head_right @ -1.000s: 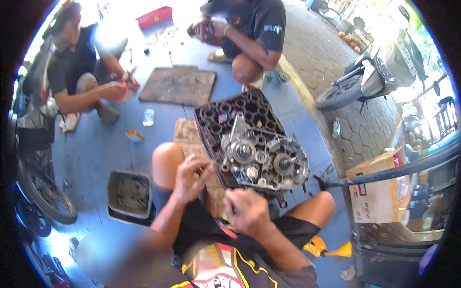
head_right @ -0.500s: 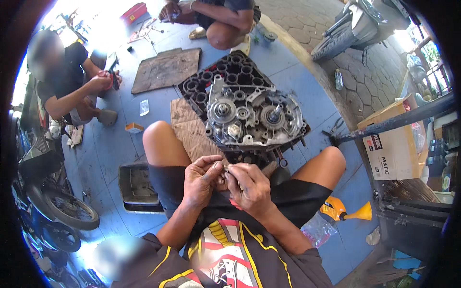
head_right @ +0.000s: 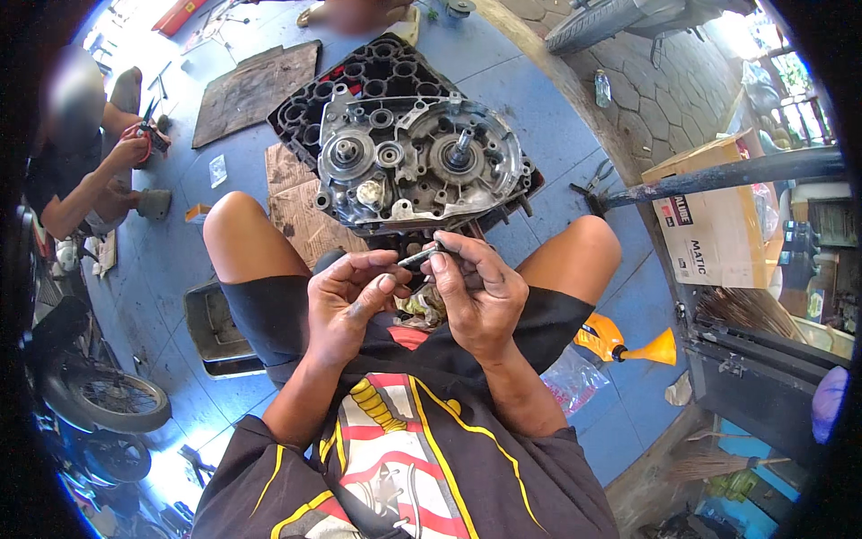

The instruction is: Disassembling and inspecting a motorcycle engine crankcase using a hammer and hands.

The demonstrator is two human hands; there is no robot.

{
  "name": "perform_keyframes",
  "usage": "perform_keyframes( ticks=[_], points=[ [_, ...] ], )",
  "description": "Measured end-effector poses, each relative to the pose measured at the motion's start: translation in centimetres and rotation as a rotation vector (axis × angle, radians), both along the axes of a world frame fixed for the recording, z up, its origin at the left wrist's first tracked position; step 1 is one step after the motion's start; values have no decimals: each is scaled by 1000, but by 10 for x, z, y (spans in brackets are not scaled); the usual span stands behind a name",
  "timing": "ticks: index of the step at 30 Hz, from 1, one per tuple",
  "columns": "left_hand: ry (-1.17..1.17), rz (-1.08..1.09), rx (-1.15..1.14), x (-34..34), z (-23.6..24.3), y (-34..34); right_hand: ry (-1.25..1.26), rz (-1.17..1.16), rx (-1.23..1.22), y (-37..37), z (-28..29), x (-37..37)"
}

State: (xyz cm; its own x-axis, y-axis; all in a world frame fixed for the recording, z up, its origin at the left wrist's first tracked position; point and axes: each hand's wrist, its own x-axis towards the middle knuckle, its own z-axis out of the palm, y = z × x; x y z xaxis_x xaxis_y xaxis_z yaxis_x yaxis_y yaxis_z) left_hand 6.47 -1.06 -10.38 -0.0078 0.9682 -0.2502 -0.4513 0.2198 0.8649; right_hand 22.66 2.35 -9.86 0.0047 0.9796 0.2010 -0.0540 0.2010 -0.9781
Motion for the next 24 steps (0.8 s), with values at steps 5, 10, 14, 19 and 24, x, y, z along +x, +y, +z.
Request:
perform_keyframes(
  ticks=[5, 10, 14, 19, 24],
  points=[
    [35, -32, 51, 2, 5, 7, -396, -138, 183, 18, 3, 15],
    [283, 195, 56, -29, 18, -3, -736, -213, 391, 71, 16, 16],
    [434, 388, 120, -68, 16, -3, -808, -132, 430, 82, 7, 8],
    [462, 535, 121, -100, 9, -1, -883, -93, 437, 91, -4, 4],
    [493, 585, 110, -109, 3, 2, -974, -78, 447, 93, -5, 2]
  ],
)
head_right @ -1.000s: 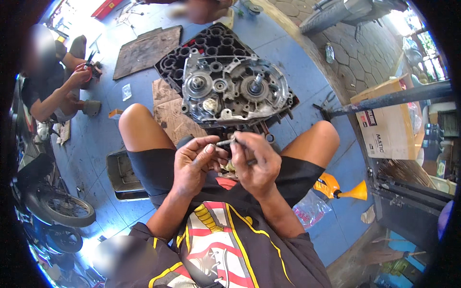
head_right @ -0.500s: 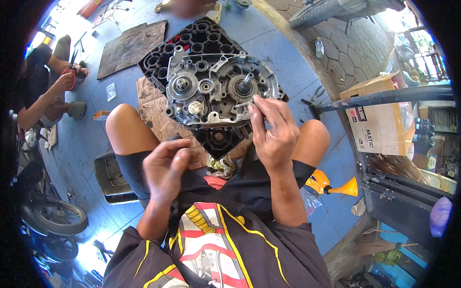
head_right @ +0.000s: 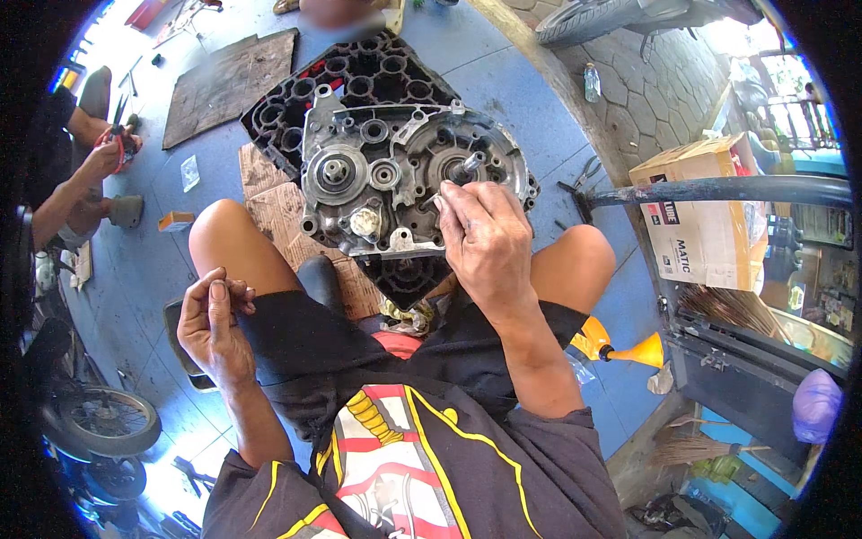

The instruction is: Disassembling and inspecting a motorcycle engine crankcase using a hammer and hands.

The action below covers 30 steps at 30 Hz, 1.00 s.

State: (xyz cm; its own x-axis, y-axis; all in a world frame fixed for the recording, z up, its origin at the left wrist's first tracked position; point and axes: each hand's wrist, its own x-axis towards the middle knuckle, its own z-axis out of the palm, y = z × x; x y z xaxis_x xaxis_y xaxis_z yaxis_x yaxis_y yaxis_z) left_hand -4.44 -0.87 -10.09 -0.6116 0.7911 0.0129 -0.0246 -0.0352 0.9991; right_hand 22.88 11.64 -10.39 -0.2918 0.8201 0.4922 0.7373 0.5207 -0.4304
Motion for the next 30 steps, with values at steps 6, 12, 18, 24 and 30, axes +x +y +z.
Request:
perform_keyframes(
  ticks=[6, 12, 18, 24, 30],
  points=[
    [90, 21, 6, -6, 0, 0, 3, 91, -96, -5, 11, -5],
    [243, 129, 6, -41, -8, -12, 23, 28, -109, -5, 21, 4],
    [314, 274, -96, -67, -12, -28, -153, 147, -110, 1, 18, 1],
    [380, 295, -120, -74, -22, -39, -60, 56, -157, 2, 22, -3],
    [377, 288, -171, -83, -39, -41, -262, -22, -395, 8, 33, -20]
  ],
)
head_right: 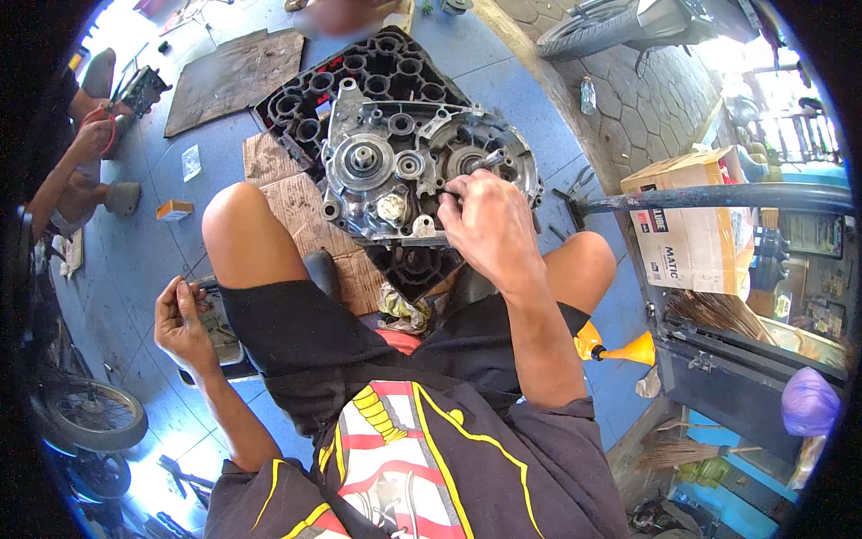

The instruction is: Disassembling and inspecting a motorcycle engine crankcase using a hammer and hands.

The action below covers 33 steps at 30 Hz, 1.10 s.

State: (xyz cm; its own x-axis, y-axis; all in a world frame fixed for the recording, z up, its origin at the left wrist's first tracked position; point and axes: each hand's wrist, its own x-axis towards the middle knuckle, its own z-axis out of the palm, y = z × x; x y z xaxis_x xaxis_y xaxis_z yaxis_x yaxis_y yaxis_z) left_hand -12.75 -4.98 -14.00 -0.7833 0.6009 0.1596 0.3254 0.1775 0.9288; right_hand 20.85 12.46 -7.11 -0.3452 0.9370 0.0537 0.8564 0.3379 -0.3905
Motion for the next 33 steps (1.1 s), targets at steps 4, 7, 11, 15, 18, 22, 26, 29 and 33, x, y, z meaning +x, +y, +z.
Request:
perform_keyframes(
  ticks=[4, 7, 11, 15, 18, 22, 26, 29, 33],
  points=[
    [-7, -6, -33, -9, -11, -3, -39, -10, -59, 6, -5, 0],
    [-1, 10, -32, -21, -20, -15, 6, -28, -97, 7, -7, -5],
    [224, 34, -274, -38, -29, -36, -62, 2, -174, 10, -12, -20],
    [104, 120, -345, -81, -79, -37, -98, -32, -165, 13, -8, 12],
    [103, 322, -527, -125, -107, -79, -32, -16, -120, 18, -18, 28],
    [67, 347, -814, -174, -196, -158, 165, -19, -72, 13, -20, 24],
    [17, 99, -949, -193, -261, -185, 206, -164, 108, 6, 0, 28],
    [-118, 231, -1211, -185, -267, -138, 111, -300, 189, -4, 20, 40],
    [-394, 275, -1268, -198, -275, -131, 133, -334, 247, -7, 21, 50]
  ],
)
